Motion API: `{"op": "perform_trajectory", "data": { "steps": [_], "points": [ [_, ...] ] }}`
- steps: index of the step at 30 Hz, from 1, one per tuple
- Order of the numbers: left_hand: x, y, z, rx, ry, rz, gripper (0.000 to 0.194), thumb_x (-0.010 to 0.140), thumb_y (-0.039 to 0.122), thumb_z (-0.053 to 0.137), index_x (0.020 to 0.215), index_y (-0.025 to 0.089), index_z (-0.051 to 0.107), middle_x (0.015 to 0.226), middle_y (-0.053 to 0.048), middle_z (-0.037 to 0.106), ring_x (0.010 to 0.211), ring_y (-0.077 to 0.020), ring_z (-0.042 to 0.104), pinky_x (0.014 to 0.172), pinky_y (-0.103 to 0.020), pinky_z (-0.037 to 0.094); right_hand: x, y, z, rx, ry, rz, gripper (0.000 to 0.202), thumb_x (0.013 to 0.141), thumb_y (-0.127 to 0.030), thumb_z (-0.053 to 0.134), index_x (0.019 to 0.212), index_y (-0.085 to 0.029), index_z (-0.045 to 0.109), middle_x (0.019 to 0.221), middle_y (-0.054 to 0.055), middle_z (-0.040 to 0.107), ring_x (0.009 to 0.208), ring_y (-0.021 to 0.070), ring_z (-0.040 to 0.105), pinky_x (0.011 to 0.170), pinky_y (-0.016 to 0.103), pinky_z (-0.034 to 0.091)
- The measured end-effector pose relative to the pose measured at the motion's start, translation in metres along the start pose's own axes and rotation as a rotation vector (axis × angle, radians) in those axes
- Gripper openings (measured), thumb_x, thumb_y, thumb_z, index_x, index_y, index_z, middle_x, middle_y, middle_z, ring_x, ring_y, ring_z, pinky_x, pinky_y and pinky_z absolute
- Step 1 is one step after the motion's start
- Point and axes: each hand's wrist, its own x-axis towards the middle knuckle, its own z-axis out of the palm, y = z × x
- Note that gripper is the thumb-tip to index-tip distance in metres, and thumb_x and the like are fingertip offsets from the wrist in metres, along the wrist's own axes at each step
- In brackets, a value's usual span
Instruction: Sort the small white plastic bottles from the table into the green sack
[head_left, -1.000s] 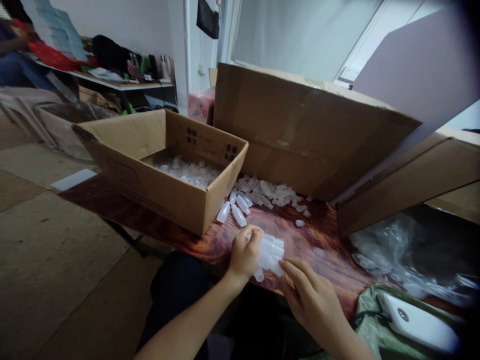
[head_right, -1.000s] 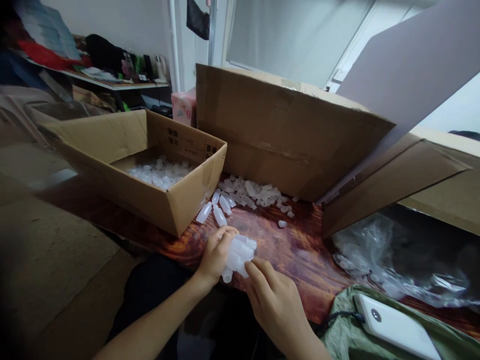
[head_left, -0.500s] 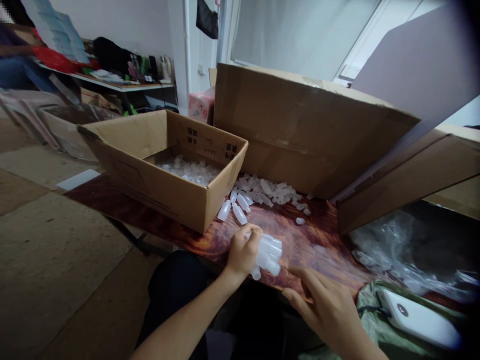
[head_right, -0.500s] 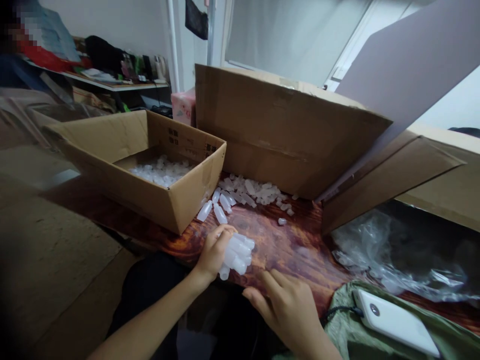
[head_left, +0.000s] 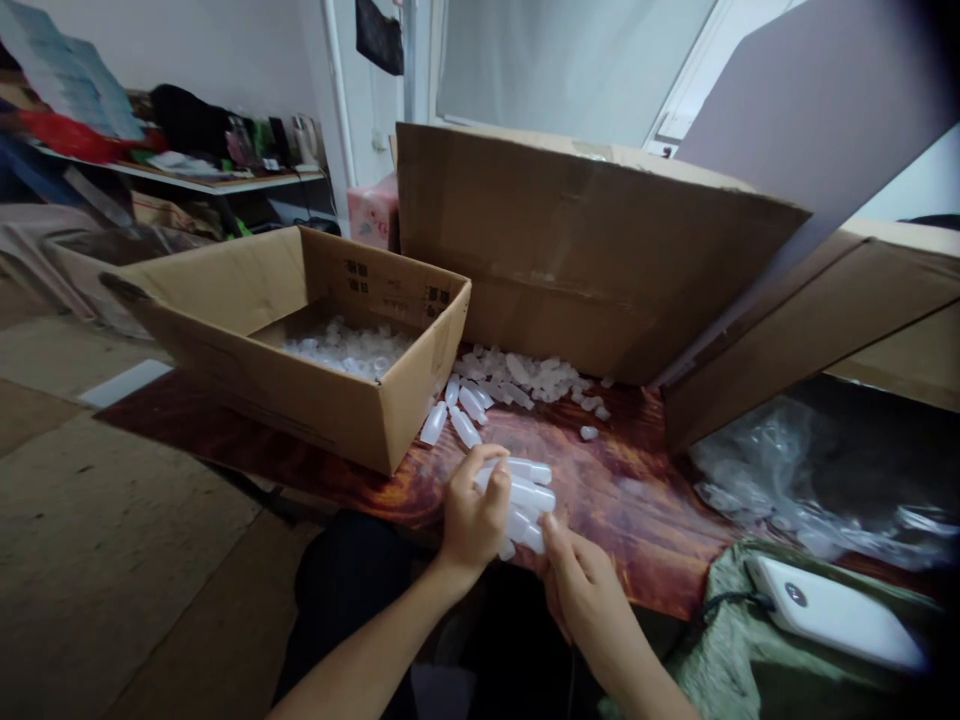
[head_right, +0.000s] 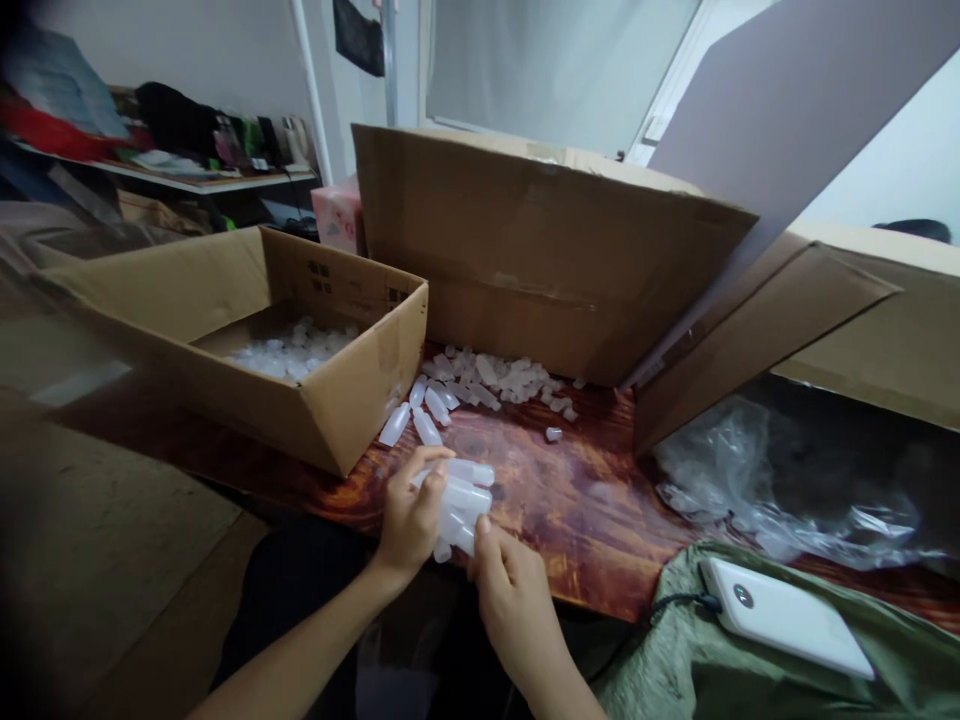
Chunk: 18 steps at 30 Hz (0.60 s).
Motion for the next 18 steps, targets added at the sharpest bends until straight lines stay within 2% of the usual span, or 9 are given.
{"op": "perform_trajectory", "data": {
  "steps": [2, 3, 6, 9, 11, 13, 15, 17, 18],
  "points": [
    [-0.001, 0.003, -0.004, 0.085, 0.038, 0.131, 0.023, 0.088, 0.031, 0.046, 0.093, 0.017, 0.064, 0.082, -0.003, 0.065, 0.073, -0.0169, 0.057, 0.069, -0.027, 0.042, -0.003, -0.004, 0.003, 0.331, -0.102, 0.280, 0.058, 0.085, -0.072, 0.040, 0.059, -0.020, 0.043, 0.039, -0.009, 0.031, 0.028, 0.0052, 0.023, 0.030, 0.019, 0.015],
    [-0.002, 0.003, -0.005, 0.104, 0.051, 0.176, 0.022, 0.088, 0.030, 0.046, 0.094, 0.018, 0.064, 0.085, -0.003, 0.066, 0.077, -0.0176, 0.058, 0.072, -0.028, 0.043, -0.005, -0.008, 0.003, 0.476, -0.136, 0.374, 0.058, 0.080, -0.074, 0.047, 0.059, -0.020, 0.044, 0.038, -0.011, 0.028, 0.028, 0.0037, 0.019, 0.029, 0.018, 0.012],
    [-0.005, 0.003, -0.008, 0.112, 0.071, 0.258, 0.022, 0.088, 0.028, 0.047, 0.097, 0.019, 0.064, 0.091, -0.003, 0.067, 0.082, -0.0184, 0.060, 0.075, -0.028, 0.044, -0.009, -0.020, 0.001, 0.809, -0.206, 0.543, 0.056, 0.066, -0.069, 0.068, 0.060, -0.018, 0.045, 0.040, -0.013, 0.029, 0.028, -0.0004, 0.015, 0.031, 0.015, 0.009],
    [-0.007, 0.002, -0.009, 0.078, 0.082, 0.258, 0.022, 0.087, 0.027, 0.048, 0.099, 0.022, 0.066, 0.093, -0.003, 0.068, 0.085, -0.0187, 0.060, 0.078, -0.028, 0.044, -0.011, -0.027, 0.000, 1.019, -0.303, 0.676, 0.053, 0.062, -0.060, 0.076, 0.058, -0.017, 0.046, 0.038, -0.013, 0.032, 0.025, -0.0016, 0.017, 0.032, 0.015, 0.010],
    [-0.005, 0.001, -0.007, 0.019, 0.099, 0.177, 0.020, 0.085, 0.028, 0.051, 0.095, 0.022, 0.068, 0.090, -0.002, 0.068, 0.082, -0.0182, 0.060, 0.075, -0.027, 0.044, -0.010, -0.026, 0.000, 1.106, -0.303, 0.709, 0.049, 0.063, -0.056, 0.078, 0.059, -0.017, 0.048, 0.038, -0.012, 0.035, 0.026, 0.0000, 0.024, 0.032, 0.015, 0.014],
    [0.001, 0.001, -0.006, -0.129, 0.140, 0.000, 0.018, 0.082, 0.031, 0.055, 0.088, 0.020, 0.068, 0.083, -0.002, 0.066, 0.072, -0.0159, 0.058, 0.065, -0.025, 0.043, -0.008, -0.022, 0.000, 1.161, -0.203, 0.690, 0.042, 0.061, -0.047, 0.083, 0.066, -0.017, 0.055, 0.046, -0.009, 0.047, 0.034, 0.0032, 0.042, 0.034, 0.015, 0.026],
    [0.009, 0.002, -0.006, -0.293, 0.199, -0.171, 0.020, 0.079, 0.035, 0.055, 0.082, 0.018, 0.066, 0.077, -0.001, 0.064, 0.064, -0.0138, 0.055, 0.056, -0.023, 0.042, -0.007, -0.015, -0.002, 1.155, -0.067, 0.639, 0.039, 0.055, -0.033, 0.088, 0.074, -0.017, 0.058, 0.063, -0.004, 0.061, 0.054, 0.0077, 0.060, 0.046, 0.016, 0.042],
    [0.016, 0.004, -0.006, -0.426, 0.231, -0.285, 0.023, 0.077, 0.038, 0.053, 0.080, 0.017, 0.062, 0.074, -0.001, 0.062, 0.060, -0.0134, 0.056, 0.052, -0.022, 0.043, -0.006, -0.008, -0.008, 1.090, 0.028, 0.533, 0.041, 0.049, -0.022, 0.090, 0.076, -0.017, 0.059, 0.078, -0.001, 0.067, 0.075, 0.0122, 0.067, 0.065, 0.019, 0.051],
    [0.018, 0.005, -0.007, -0.481, 0.232, -0.330, 0.023, 0.077, 0.039, 0.053, 0.080, 0.017, 0.060, 0.072, -0.001, 0.061, 0.059, -0.0133, 0.056, 0.051, -0.022, 0.044, -0.007, -0.004, -0.012, 1.030, 0.042, 0.467, 0.041, 0.051, -0.021, 0.090, 0.077, -0.018, 0.058, 0.083, 0.000, 0.069, 0.082, 0.0140, 0.068, 0.072, 0.021, 0.053]
  ]
}}
